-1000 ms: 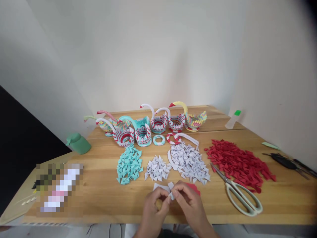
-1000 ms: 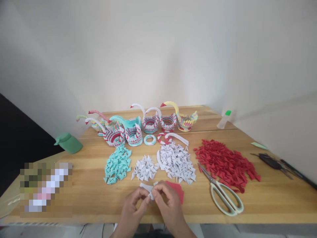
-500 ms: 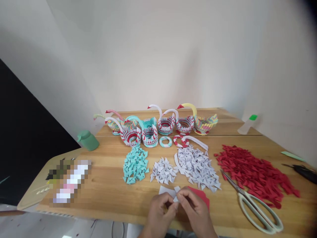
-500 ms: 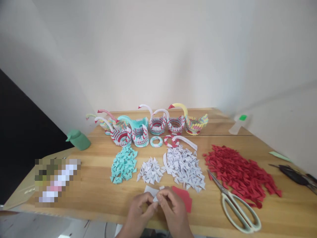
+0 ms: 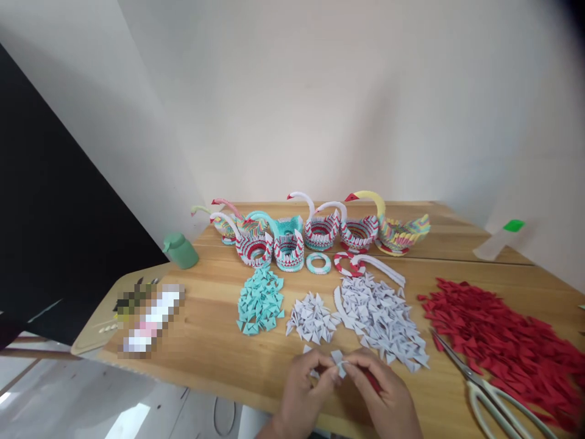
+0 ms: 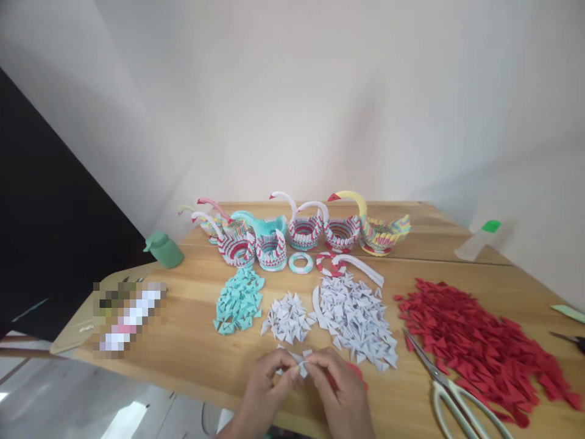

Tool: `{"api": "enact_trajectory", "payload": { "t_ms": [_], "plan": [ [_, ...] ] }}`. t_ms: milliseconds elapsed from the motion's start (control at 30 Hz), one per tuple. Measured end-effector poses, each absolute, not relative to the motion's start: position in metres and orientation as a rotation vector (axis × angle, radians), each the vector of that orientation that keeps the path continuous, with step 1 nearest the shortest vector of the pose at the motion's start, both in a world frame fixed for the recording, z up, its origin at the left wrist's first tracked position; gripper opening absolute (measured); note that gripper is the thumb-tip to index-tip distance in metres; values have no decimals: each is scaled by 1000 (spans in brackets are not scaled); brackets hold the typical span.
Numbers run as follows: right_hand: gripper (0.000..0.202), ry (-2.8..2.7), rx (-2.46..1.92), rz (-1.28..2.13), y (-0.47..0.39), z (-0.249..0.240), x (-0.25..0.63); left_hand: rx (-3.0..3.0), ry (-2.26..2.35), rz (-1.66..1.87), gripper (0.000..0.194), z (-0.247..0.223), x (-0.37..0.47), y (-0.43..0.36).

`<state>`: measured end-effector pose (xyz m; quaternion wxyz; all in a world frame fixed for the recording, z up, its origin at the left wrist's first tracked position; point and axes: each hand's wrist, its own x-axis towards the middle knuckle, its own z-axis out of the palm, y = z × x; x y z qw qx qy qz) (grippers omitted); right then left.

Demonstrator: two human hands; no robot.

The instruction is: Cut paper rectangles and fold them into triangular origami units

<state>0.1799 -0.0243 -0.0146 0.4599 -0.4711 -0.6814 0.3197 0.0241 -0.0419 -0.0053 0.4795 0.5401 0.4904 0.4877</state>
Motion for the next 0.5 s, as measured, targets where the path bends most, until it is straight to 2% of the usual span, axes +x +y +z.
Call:
{"api": "enact_trajectory", "payload": {
  "t_ms": [233, 367, 500],
  "plan": [
    [26, -1785, -1059, 771, -25, -8, 180, 815, 814, 1132, 41, -13, 30, -37],
    [15, -1837, -1011, 416, -19, -8, 185, 761, 770, 1134, 40, -17, 27, -36],
    [29, -1948, -838, 123, -15, -4, 189, 790, 773, 1164, 44, -15, 18, -34]
  ]
}}
